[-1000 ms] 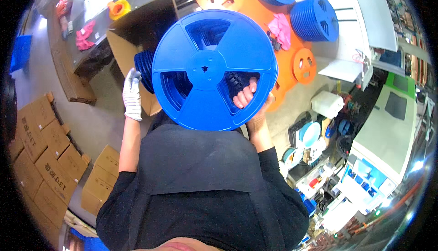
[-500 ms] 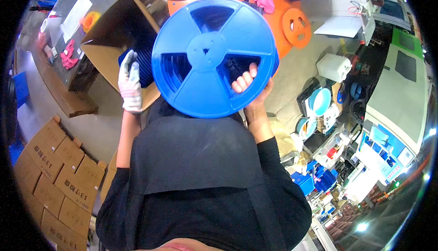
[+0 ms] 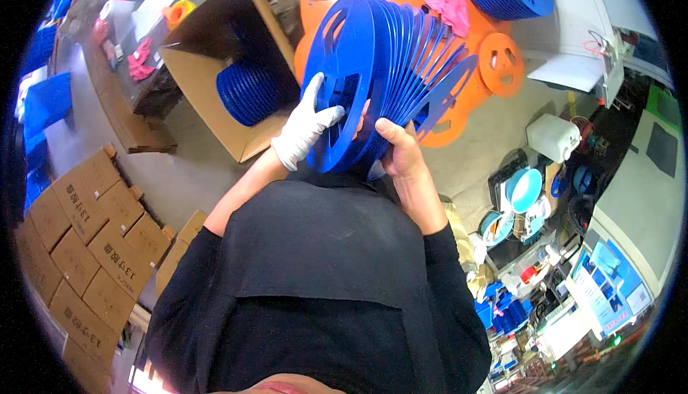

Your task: The person picks up blue plastic spools from a table and places them into a cardboard box. They handle the spools one by one, stacking them vertically inside the box. The person also briefly handles an orange spool and a small black device before returning to the blue spools.

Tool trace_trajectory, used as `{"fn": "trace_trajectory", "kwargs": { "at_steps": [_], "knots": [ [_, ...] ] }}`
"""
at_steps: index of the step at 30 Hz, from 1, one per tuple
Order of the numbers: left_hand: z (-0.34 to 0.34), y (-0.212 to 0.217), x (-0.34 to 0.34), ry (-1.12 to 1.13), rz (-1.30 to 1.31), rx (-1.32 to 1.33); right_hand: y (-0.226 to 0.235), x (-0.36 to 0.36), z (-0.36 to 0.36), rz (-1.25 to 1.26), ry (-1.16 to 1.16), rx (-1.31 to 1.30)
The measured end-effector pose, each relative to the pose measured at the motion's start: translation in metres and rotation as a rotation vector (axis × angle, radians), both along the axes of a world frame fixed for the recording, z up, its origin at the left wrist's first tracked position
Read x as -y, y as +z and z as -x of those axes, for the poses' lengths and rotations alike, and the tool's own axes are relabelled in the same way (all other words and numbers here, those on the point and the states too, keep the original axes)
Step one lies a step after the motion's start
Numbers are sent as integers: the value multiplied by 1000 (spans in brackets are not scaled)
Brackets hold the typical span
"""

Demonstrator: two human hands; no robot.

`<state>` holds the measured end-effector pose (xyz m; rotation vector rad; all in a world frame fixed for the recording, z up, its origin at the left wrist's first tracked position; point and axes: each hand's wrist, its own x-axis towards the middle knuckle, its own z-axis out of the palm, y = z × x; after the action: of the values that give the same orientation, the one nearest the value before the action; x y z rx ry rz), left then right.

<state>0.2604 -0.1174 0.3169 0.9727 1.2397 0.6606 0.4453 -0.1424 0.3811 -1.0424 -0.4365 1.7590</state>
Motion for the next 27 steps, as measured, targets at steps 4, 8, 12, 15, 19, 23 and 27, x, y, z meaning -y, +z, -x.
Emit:
{"fn": "trace_trajectory", "kwargs": {
  "at_steps": [4,8,12,15,19,23,27],
  "knots": [
    [35,1,-5,336,227,531,4,3,-7,104,25,-128],
    [93,38,1,367,285,1067,2,17,-22,35,-44,-222],
    [101,46,13,409,399,1297,0,28,-32,-17,-137,-199],
    [108,48,18,357,475,1384,2,35,-33,-9,-208,-142],
    [118,41,20,322,524,1427,3,49,-30,1,-279,-136],
    [123,38,18,319,548,1390,6,57,-23,-6,-323,-103],
    [129,29,6,301,571,1442,11,67,-13,-5,-379,-111]
  ]
}}
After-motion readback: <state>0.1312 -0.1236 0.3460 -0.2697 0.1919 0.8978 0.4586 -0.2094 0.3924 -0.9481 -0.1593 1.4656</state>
